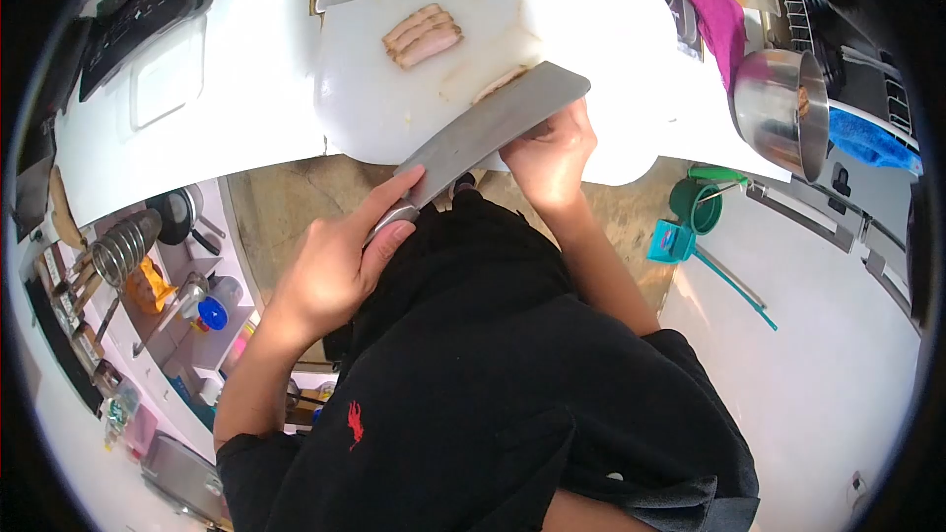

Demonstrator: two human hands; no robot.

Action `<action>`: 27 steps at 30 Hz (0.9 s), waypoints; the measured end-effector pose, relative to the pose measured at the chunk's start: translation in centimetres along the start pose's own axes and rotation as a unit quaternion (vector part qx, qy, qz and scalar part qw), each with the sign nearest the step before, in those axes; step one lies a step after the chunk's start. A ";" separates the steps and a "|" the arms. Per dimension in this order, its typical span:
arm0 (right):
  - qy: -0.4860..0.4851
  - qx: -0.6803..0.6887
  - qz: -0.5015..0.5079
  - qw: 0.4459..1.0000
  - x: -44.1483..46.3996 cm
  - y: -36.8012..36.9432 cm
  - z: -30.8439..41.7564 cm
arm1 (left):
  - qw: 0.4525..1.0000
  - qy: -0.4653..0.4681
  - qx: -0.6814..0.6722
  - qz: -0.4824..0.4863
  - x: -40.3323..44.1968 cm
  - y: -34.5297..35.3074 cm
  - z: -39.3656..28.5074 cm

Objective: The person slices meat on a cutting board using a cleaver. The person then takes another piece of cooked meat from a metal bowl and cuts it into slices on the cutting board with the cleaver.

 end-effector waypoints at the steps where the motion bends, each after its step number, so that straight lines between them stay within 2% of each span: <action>1: 0.005 0.005 -0.002 1.000 0.0 0.1 0.1 | 1.000 0.007 0.001 -0.004 0.2 0.0 0.0; 7: 0.011 0.015 0.001 1.000 0.3 0.2 0.2 | 0.996 -0.066 0.001 0.067 1.3 -0.8 -1.2; 13: -0.011 0.011 -0.007 1.000 0.1 0.3 0.0 | 0.998 0.046 0.005 0.030 3.1 -0.5 -1.4; 22: 0.003 0.010 -0.001 1.000 -0.2 0.6 -0.6 | 0.997 0.002 0.005 0.083 5.0 -0.7 -2.7; 25: 0.006 0.013 -0.002 1.000 -0.1 0.7 -0.5 | 0.998 0.050 0.010 0.039 3.4 -1.0 -0.8; 27: 0.008 0.010 -0.001 1.000 -0.1 0.6 -0.6 | 0.997 -0.022 0.009 0.076 1.9 -2.2 -0.5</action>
Point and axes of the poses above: each hand's wrist, its own x-axis towards the middle knuckle, its own y-axis out of the palm, z = x × y, the point moved 4 cm from there along x, towards the middle knuckle, and after that the axes turned 2 degrees about -y, right-handed, at the moved point
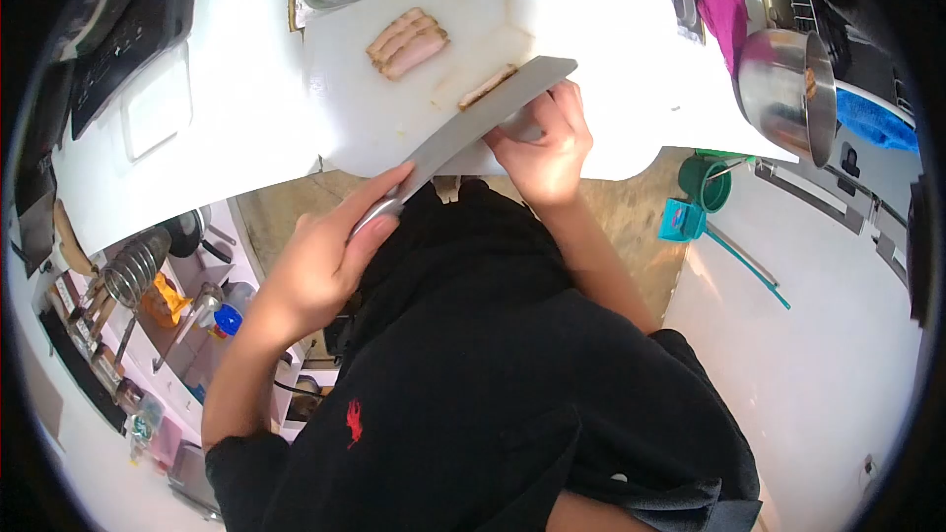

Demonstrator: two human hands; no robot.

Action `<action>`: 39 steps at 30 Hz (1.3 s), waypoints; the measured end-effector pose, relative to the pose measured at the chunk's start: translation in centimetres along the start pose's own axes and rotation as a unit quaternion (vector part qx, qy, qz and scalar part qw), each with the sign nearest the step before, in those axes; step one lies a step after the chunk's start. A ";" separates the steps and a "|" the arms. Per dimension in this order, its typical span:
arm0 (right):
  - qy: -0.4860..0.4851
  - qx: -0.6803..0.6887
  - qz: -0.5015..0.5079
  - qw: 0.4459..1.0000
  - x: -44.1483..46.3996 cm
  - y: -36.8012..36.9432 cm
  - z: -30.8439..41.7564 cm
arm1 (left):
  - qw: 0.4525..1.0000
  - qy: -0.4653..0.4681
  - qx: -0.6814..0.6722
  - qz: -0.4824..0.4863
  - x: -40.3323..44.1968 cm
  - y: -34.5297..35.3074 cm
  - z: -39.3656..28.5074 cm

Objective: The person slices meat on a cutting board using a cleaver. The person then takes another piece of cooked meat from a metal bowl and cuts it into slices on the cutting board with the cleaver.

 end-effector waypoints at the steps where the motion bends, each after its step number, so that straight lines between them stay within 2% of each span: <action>1: -0.001 0.000 0.000 1.000 0.0 0.0 0.0 | 0.999 -0.036 -0.003 0.018 -0.6 -0.2 0.2; 6: -0.003 0.001 0.006 1.000 0.1 -0.1 0.1 | 1.000 -0.024 0.004 0.005 -0.6 -0.6 -0.1; 10: -0.008 -0.012 -0.007 1.000 0.2 -0.1 0.1 | 0.998 0.061 0.015 -0.026 2.1 0.2 -0.3; 12: -0.007 -0.021 -0.015 1.000 0.4 -0.2 0.2 | 0.998 0.057 0.020 -0.006 3.2 -0.1 -1.5; 15: -0.008 -0.030 -0.021 0.999 0.4 -0.2 0.4 | 0.995 0.099 0.023 -0.013 5.0 0.0 -1.9; 17: -0.007 -0.036 -0.017 0.999 0.4 -0.1 0.1 | 0.995 0.100 0.015 -0.009 5.5 0.1 -2.1; 19: 0.015 -0.019 -0.017 1.000 0.2 0.0 0.1 | 0.998 0.060 -0.001 0.017 5.4 0.0 -2.6; 22: 0.023 -0.013 -0.017 1.000 0.4 -0.1 0.5 | 0.994 0.102 0.007 -0.031 4.3 0.8 -1.7; 25: 0.021 -0.002 -0.015 1.000 0.3 0.0 0.4 | 0.999 0.037 -0.011 -0.009 2.0 0.5 -1.1; 29: 0.010 -0.022 -0.008 1.000 0.3 -0.2 0.2 | 1.000 0.012 0.000 -0.026 -0.4 0.6 0.8; 34: -0.006 -0.008 -0.012 1.000 0.4 -0.2 0.2 | 0.999 -0.031 -0.027 0.002 0.9 0.2 -0.4; 39: -0.016 -0.011 -0.018 1.000 0.4 0.1 0.0 | 0.995 0.091 -0.003 -0.030 6.1 1.3 -2.2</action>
Point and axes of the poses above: each hand's wrist, its own x-axis towards the middle knuckle, its own y-axis out of the palm, z = x × y, the point moved 4 cm from there along x, towards the middle knuckle, and after that the axes turned 2 degrees about -y, right-handed, at the moved point
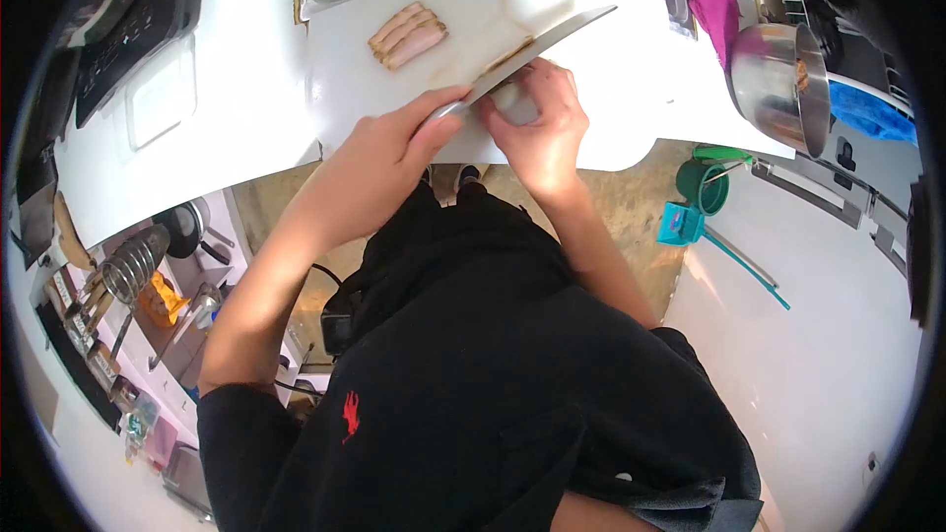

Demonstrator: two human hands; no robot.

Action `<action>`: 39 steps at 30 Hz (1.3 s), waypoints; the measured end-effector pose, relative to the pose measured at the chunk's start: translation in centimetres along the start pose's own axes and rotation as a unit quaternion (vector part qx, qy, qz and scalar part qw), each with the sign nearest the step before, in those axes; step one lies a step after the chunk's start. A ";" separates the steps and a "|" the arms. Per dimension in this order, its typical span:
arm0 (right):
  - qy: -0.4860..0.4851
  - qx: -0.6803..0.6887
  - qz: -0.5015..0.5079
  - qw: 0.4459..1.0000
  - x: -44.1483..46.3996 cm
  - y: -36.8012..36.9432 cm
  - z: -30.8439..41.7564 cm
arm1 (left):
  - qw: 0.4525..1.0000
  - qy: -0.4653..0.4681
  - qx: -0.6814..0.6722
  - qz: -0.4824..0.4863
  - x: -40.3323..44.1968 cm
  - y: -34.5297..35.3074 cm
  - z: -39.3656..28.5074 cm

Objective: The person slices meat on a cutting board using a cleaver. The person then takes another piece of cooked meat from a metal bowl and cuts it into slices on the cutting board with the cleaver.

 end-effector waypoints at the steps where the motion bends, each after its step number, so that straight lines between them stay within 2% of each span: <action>1: 0.001 -0.002 0.002 1.000 -0.1 0.0 -0.1 | 1.000 0.019 0.001 -0.004 0.6 0.3 -0.2; 4: 0.015 -0.005 0.013 1.000 0.0 -0.2 0.0 | 0.999 0.040 -0.010 -0.018 1.0 0.7 0.1; 7: 0.017 0.035 0.032 0.999 0.3 -0.7 -0.2 | 0.998 -0.049 -0.020 0.015 -1.0 -0.1 -0.1; 8: 0.014 0.053 0.040 0.998 0.4 -1.0 -0.7 | 0.999 -0.037 -0.017 -0.002 -1.7 -0.2 0.2; 11: 0.094 0.260 -0.011 0.961 1.4 -1.8 -3.1 | 0.998 -0.049 -0.004 -0.032 -3.9 -0.6 0.6; 12: 0.065 0.292 -0.004 0.954 2.2 -2.3 -4.2 | 0.999 -0.035 0.012 -0.037 -4.5 -0.6 0.6; 14: 0.165 0.378 0.091 0.906 4.8 -3.9 -5.0 | 0.998 -0.008 0.042 -0.047 -5.8 -0.8 0.9; 17: 0.156 0.416 0.353 0.823 9.7 -4.1 -5.8 | 0.990 0.019 0.132 -0.042 -7.2 -0.9 0.4; 19: 0.122 0.317 0.509 0.791 11.3 -3.5 -2.5 | 0.984 0.006 0.175 -0.037 -7.8 -0.5 0.2; 21: 0.066 0.244 0.633 0.732 11.6 -2.3 -0.1 | 0.980 0.002 0.195 -0.037 -8.2 -0.1 -0.1; 24: 0.023 0.132 0.709 0.693 11.6 -1.2 2.4 | 0.982 -0.008 0.185 -0.037 -8.8 0.4 -0.2; 28: -0.033 0.066 0.692 0.718 11.3 -0.2 3.3 | 0.987 -0.033 0.153 -0.037 -9.4 0.8 -0.2; 31: -0.014 0.021 0.696 0.718 11.1 0.3 4.0 | 0.988 -0.037 0.142 -0.054 -9.7 1.1 0.3; 34: 0.004 0.075 0.679 0.730 10.9 1.7 2.9 | 0.988 -0.044 0.127 -0.072 -10.0 1.2 0.7; 37: -0.062 0.058 0.597 0.798 12.2 3.4 2.5 | 0.988 -0.052 0.120 -0.083 -10.2 1.2 0.9; 39: -0.076 0.063 0.562 0.821 12.6 4.6 2.1 | 0.987 -0.052 0.123 -0.087 -10.4 1.1 1.1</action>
Point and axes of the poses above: each hand's wrist, its own x-axis towards the middle knuckle, its own y-axis out of the palm, z = x × y, the point moved 4 cm from there along x, towards the middle knuckle, and after that the axes turned 2 degrees about -y, right-handed, at the moved point
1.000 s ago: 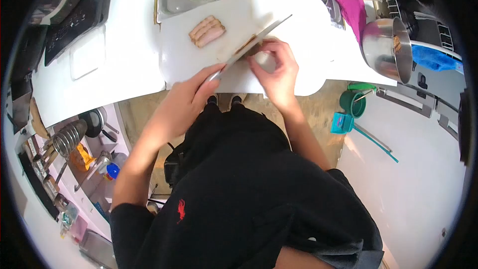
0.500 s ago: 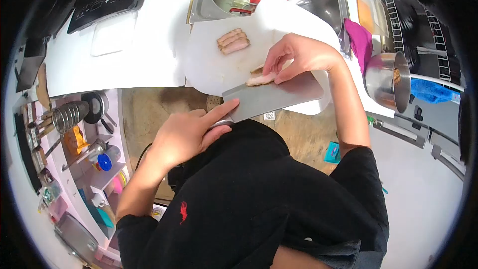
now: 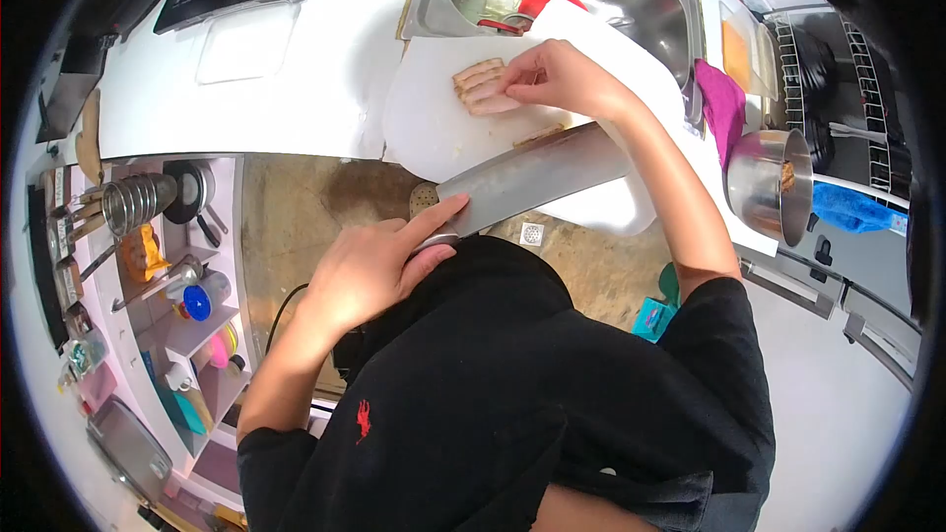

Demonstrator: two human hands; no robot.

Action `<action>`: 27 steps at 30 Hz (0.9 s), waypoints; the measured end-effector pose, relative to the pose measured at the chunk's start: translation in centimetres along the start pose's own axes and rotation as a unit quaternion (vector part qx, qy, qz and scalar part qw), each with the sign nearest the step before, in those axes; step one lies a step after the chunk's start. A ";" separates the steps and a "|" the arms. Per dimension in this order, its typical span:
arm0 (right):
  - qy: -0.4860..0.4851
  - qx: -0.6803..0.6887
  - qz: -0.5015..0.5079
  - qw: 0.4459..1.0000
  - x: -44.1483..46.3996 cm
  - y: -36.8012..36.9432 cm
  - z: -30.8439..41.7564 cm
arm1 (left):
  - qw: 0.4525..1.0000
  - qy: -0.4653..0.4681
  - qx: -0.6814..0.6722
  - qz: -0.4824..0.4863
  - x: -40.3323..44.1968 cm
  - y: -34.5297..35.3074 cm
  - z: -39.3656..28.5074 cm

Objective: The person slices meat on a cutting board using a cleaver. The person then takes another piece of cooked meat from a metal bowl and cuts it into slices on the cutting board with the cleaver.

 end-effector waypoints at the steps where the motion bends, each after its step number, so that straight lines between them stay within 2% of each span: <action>1: -0.007 -0.004 -0.020 1.000 0.3 0.1 -0.2 | 1.000 0.003 0.003 -0.002 -0.1 0.1 0.1; 4: -0.010 0.008 -0.063 0.998 0.7 0.8 -0.5 | 1.000 -0.010 0.006 0.009 -0.3 0.1 0.3; 10: -0.013 -0.055 -0.126 0.990 -0.2 0.5 0.2 | 1.000 -0.003 -0.021 0.005 -0.5 0.3 0.6; 11: 0.001 -0.035 -0.173 0.984 -0.7 0.1 -0.2 | 1.000 -0.001 -0.027 0.007 -0.5 0.2 0.7; 13: 0.030 0.004 -0.266 0.963 -2.5 -0.7 -2.1 | 0.993 0.063 -0.088 -0.042 -0.5 0.5 1.5; 14: 0.009 0.094 -0.341 0.935 -3.6 -0.8 -4.1 | 0.986 0.094 -0.119 -0.067 -0.4 0.5 1.8; 17: 0.131 0.030 -0.469 0.873 -9.3 0.8 -4.5 | 0.978 -0.015 -0.207 -0.013 0.4 -0.2 2.5; 19: 0.075 0.036 -0.482 0.872 -11.4 4.7 -4.2 | 0.970 -0.065 -0.235 0.007 1.2 -0.4 2.5; 21: 0.012 -0.030 -0.464 0.885 -12.2 7.2 -1.7 | 0.965 -0.109 -0.236 0.047 2.4 -0.7 2.1; 25: -0.034 -0.095 -0.487 0.868 -11.0 8.6 -0.1 | 0.978 -0.039 -0.197 0.051 4.0 -0.1 0.8; 27: -0.036 -0.120 -0.486 0.865 -10.6 8.8 -0.5 | 0.985 -0.060 -0.149 0.069 4.1 -0.2 -0.5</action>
Point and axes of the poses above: each hand's wrist, its own x-axis towards the middle knuckle, its own y-axis out of the palm, z = x × y, the point moved 4 cm from there along x, towards the middle knuckle, and after that the axes turned 2 degrees about -y, right-handed, at the moved point
